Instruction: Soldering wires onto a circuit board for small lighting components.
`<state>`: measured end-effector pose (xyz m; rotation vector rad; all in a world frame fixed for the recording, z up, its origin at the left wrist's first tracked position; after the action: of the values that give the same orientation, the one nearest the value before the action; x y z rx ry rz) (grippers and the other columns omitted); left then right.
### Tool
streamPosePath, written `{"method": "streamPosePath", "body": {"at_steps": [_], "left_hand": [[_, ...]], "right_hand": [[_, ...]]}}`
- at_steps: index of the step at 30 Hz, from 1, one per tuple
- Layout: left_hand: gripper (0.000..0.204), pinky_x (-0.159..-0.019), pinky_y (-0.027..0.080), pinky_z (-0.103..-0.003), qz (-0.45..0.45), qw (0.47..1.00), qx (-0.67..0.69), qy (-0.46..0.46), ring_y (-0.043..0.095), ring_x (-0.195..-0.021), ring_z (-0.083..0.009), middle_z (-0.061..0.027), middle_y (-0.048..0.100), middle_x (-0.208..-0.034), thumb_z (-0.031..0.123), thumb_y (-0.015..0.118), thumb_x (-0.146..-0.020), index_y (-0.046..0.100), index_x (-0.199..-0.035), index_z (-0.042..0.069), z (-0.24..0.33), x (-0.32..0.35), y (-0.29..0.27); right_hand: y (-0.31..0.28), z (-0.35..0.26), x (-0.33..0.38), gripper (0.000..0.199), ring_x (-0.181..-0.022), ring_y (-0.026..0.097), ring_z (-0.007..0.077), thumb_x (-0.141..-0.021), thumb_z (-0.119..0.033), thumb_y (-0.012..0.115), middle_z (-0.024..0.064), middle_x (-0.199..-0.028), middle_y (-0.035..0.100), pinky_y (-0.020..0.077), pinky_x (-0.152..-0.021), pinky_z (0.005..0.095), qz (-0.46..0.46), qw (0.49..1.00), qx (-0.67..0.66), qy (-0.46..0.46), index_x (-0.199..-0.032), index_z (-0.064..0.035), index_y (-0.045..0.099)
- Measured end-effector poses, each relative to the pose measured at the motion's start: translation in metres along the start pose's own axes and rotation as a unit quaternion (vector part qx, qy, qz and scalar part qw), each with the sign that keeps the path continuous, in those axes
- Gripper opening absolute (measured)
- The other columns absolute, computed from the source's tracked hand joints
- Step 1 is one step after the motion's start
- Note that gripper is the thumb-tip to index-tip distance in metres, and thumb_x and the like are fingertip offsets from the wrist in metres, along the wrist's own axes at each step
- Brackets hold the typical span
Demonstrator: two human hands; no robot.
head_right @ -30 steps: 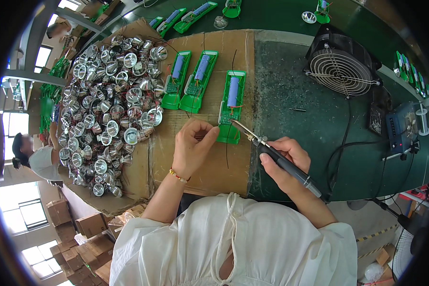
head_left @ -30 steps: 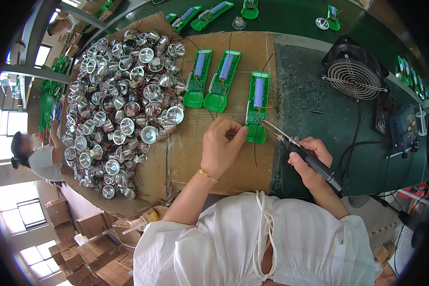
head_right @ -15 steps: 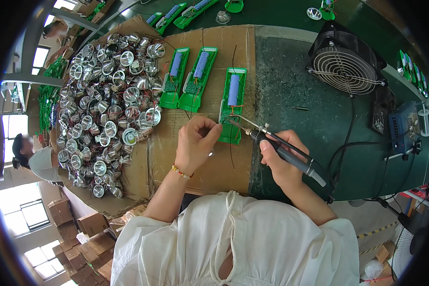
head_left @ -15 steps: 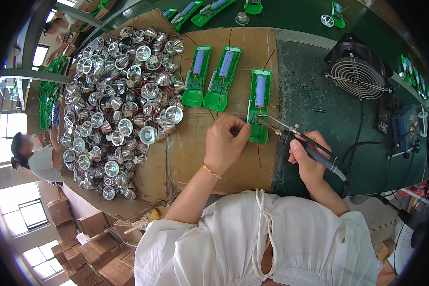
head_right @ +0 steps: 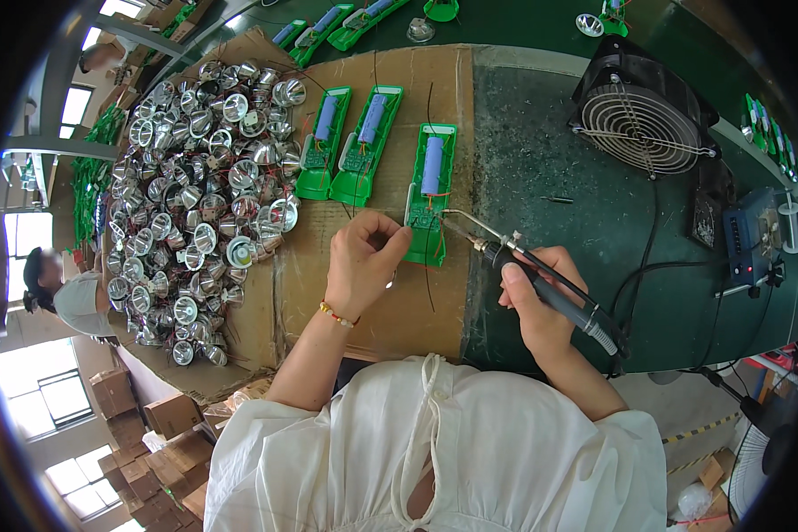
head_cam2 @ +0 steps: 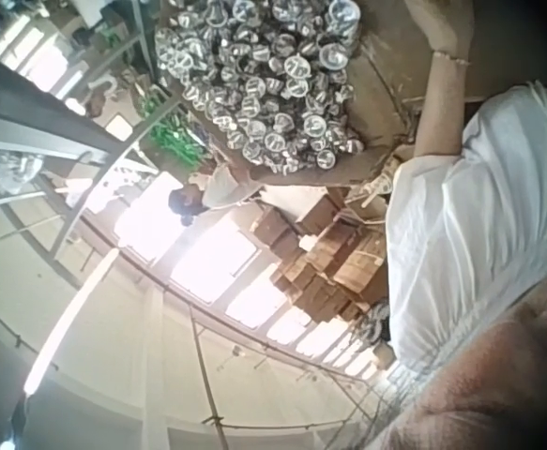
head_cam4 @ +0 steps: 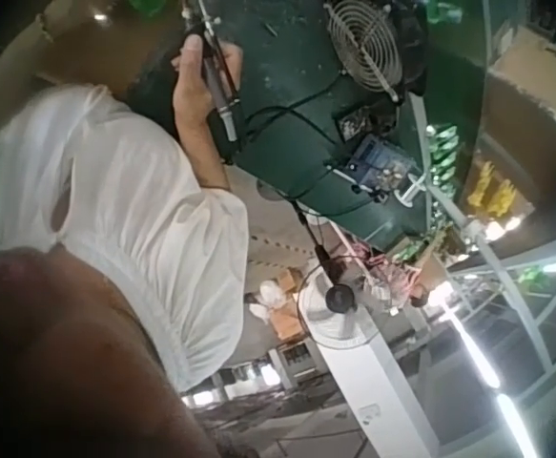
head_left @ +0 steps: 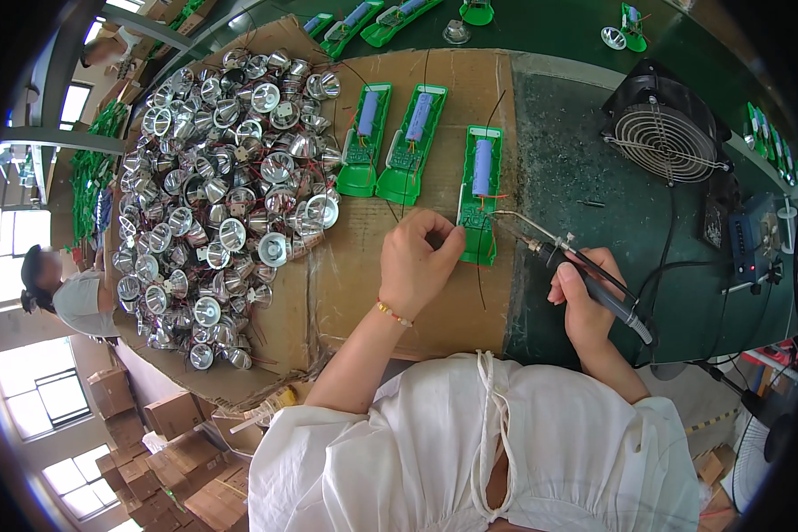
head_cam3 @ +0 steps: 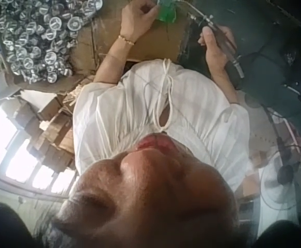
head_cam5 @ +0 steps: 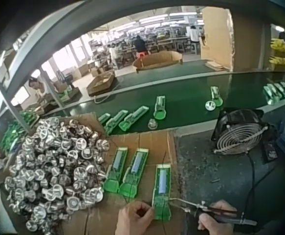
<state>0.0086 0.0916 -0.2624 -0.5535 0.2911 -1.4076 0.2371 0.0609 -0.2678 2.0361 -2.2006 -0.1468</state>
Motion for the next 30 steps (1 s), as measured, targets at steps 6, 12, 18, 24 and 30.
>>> {"method": "streamPosePath", "body": {"at_steps": [6, 12, 18, 24, 30], "left_hand": [[0.014, -0.054, 0.046, -0.030, 0.005, 1.000, -0.008, 0.009, 0.058, -0.056, -0.0198, -0.0096, 0.058, -0.066, 0.014, 0.065, -0.072, 0.059, -0.066, 0.002, 0.004, -0.001, 0.001], [0.012, -0.055, 0.046, -0.029, 0.014, 1.000, -0.001, 0.012, 0.058, -0.062, -0.0191, -0.0089, 0.059, -0.074, 0.014, 0.066, -0.072, 0.060, -0.069, 0.004, 0.003, 0.002, -0.002], [0.018, -0.082, 0.043, -0.037, -0.019, 0.965, -0.079, 0.248, 0.050, -0.103, -0.0269, -0.0099, 0.051, -0.113, 0.015, 0.074, -0.065, 0.067, -0.081, 0.010, 0.035, 0.024, -0.014], [0.016, -0.096, 0.033, -0.044, -0.006, 0.922, -0.222, 0.317, 0.037, -0.120, -0.0335, -0.0050, 0.048, -0.119, 0.020, 0.076, -0.062, 0.071, -0.077, 0.016, 0.028, 0.031, 0.002], [0.014, -0.093, 0.035, -0.045, -0.014, 0.918, -0.232, 0.322, 0.038, -0.119, -0.0334, -0.0048, 0.050, -0.114, 0.019, 0.076, -0.062, 0.070, -0.074, 0.016, 0.032, 0.030, 0.002]], "right_hand": [[-0.001, -0.002, 0.003, 0.015, -0.051, 0.055, 0.0081, -0.081, -0.008, 0.063, 0.0065, -0.066, 0.058, 0.0455, -0.046, 0.0196, 0.001, 1.000, 0.002, -0.006, -0.087, 0.0008, 0.052], [0.000, -0.002, 0.003, 0.016, -0.050, 0.054, 0.0081, -0.081, -0.008, 0.064, 0.0063, -0.065, 0.057, 0.0447, -0.045, 0.0195, -0.004, 1.000, -0.002, -0.009, -0.086, 0.0008, 0.052], [-0.002, -0.007, 0.004, 0.012, -0.049, 0.052, 0.0104, -0.083, -0.006, 0.058, 0.0073, -0.066, 0.055, 0.0422, -0.044, 0.0201, -0.017, 0.999, 0.026, -0.025, -0.090, -0.0001, 0.050], [0.001, -0.007, 0.004, 0.013, -0.050, 0.052, 0.0105, -0.083, -0.006, 0.058, 0.0074, -0.067, 0.055, 0.0427, -0.044, 0.0204, -0.021, 0.999, 0.022, -0.032, -0.090, 0.0006, 0.049], [0.005, -0.010, 0.003, 0.014, -0.050, 0.052, 0.0103, -0.083, -0.006, 0.059, 0.0076, -0.067, 0.055, 0.0436, -0.045, 0.0209, -0.030, 0.998, 0.033, -0.045, -0.089, 0.0010, 0.049]]}}
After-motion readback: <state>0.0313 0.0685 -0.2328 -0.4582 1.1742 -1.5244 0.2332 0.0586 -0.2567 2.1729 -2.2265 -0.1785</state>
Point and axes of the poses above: each hand's wrist, its own x-axis away from the middle knuckle, its own y-axis out of the palm, z = x × y, the point moved 7 cm from there along -x, towards the middle knuckle
